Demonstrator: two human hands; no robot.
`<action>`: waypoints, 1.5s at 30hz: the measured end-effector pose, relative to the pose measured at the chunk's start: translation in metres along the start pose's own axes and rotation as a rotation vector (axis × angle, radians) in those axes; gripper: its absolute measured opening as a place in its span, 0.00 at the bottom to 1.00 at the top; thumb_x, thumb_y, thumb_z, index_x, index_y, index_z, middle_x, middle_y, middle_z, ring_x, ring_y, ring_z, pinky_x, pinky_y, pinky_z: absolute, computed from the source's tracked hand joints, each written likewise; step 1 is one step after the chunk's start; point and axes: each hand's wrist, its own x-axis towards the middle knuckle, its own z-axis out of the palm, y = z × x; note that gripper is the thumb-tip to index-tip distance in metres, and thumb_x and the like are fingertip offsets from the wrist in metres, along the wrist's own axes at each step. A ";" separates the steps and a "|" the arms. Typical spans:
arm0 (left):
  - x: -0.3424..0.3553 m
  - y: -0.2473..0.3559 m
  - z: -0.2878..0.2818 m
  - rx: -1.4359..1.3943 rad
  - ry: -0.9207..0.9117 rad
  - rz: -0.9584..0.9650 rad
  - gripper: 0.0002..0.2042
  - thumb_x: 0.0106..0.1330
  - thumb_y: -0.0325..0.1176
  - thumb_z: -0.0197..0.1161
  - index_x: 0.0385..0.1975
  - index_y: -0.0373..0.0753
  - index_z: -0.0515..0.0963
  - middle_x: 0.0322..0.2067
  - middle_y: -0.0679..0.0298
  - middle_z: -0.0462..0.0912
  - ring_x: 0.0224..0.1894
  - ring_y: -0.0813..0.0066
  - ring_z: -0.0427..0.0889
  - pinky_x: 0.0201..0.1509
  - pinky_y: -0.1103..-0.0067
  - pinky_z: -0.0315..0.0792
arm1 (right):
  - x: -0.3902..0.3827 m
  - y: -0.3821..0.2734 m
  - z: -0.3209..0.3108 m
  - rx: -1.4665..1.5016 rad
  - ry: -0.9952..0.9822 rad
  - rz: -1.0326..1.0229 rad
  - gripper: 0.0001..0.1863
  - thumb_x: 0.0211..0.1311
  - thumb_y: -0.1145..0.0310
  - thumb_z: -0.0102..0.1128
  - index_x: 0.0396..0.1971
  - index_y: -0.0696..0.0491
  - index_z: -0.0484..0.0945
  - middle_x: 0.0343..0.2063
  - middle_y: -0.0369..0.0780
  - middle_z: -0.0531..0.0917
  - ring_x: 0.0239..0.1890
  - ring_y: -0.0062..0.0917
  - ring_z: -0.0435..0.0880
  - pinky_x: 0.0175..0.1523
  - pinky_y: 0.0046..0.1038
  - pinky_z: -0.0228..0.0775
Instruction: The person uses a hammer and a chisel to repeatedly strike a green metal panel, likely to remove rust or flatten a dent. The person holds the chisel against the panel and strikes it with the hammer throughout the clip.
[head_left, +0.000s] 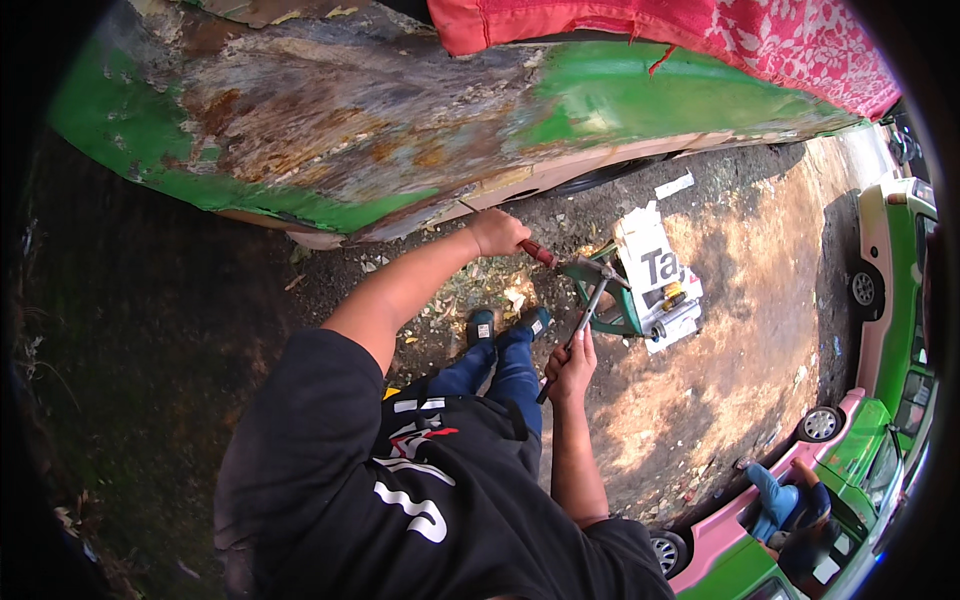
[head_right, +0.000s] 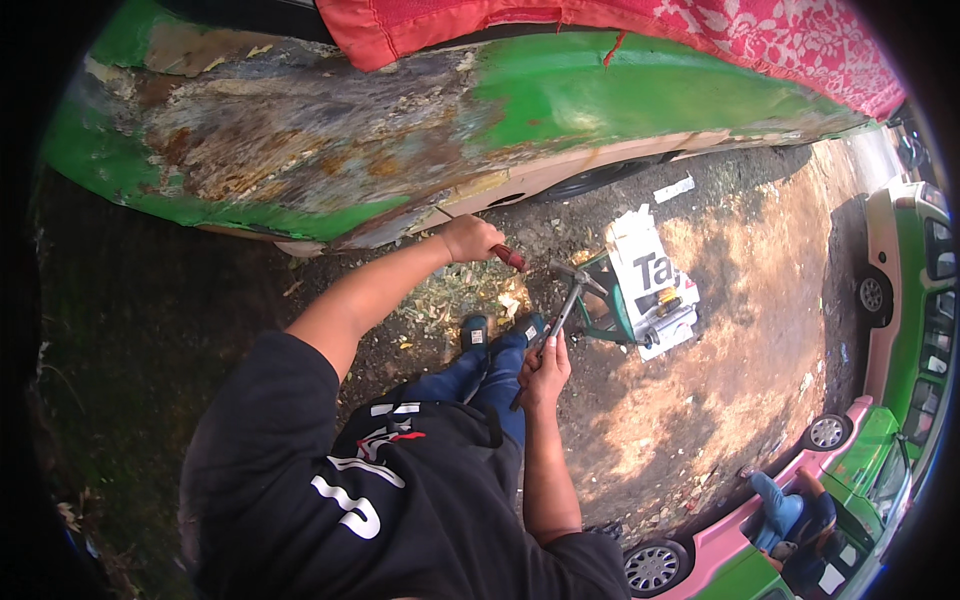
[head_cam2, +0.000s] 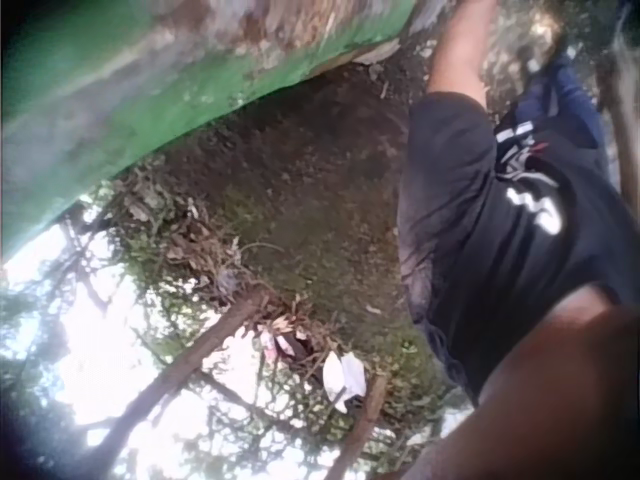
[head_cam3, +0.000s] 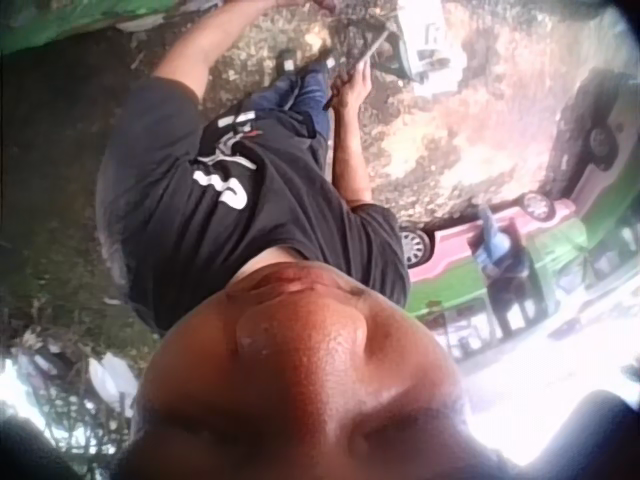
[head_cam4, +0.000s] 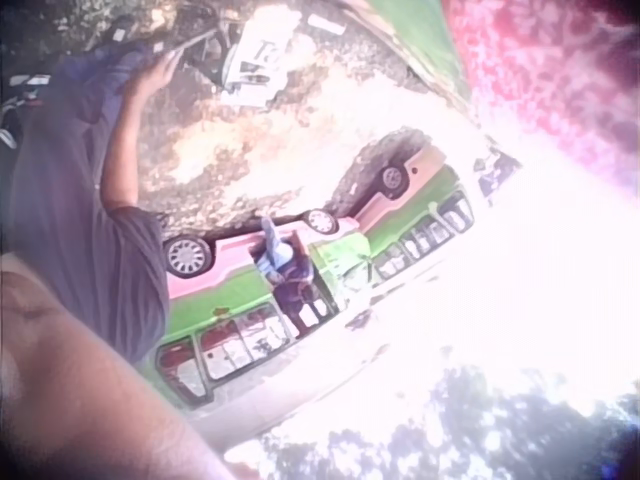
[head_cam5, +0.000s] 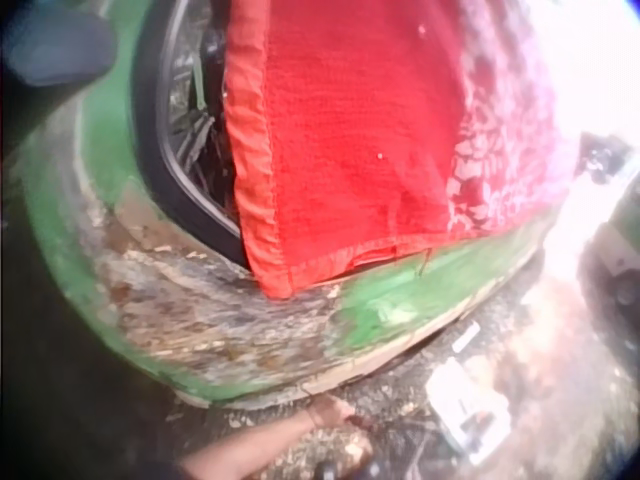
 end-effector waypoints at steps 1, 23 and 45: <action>0.003 0.000 -0.003 -0.012 0.004 -0.006 0.06 0.56 0.39 0.61 0.23 0.46 0.76 0.24 0.62 0.82 0.29 0.58 0.83 0.33 0.63 0.77 | -0.001 -0.004 0.002 0.073 0.051 -0.031 0.21 0.75 0.63 0.47 0.65 0.43 0.67 0.16 0.27 0.61 0.11 0.11 0.57 0.13 0.16 0.47; 0.012 0.003 -0.012 -0.063 0.066 -0.076 0.06 0.54 0.38 0.63 0.24 0.45 0.77 0.25 0.62 0.83 0.30 0.57 0.83 0.32 0.63 0.76 | 0.020 -0.007 -0.004 -0.081 0.010 0.087 0.19 0.75 0.60 0.48 0.63 0.40 0.69 0.15 0.28 0.60 0.11 0.11 0.56 0.13 0.17 0.46; 0.015 0.002 -0.011 -0.066 0.014 -0.135 0.06 0.54 0.40 0.63 0.24 0.45 0.78 0.25 0.63 0.82 0.30 0.57 0.83 0.34 0.63 0.76 | 0.024 -0.023 0.000 -0.096 -0.042 0.078 0.18 0.74 0.57 0.47 0.61 0.39 0.70 0.14 0.27 0.59 0.10 0.12 0.55 0.13 0.17 0.44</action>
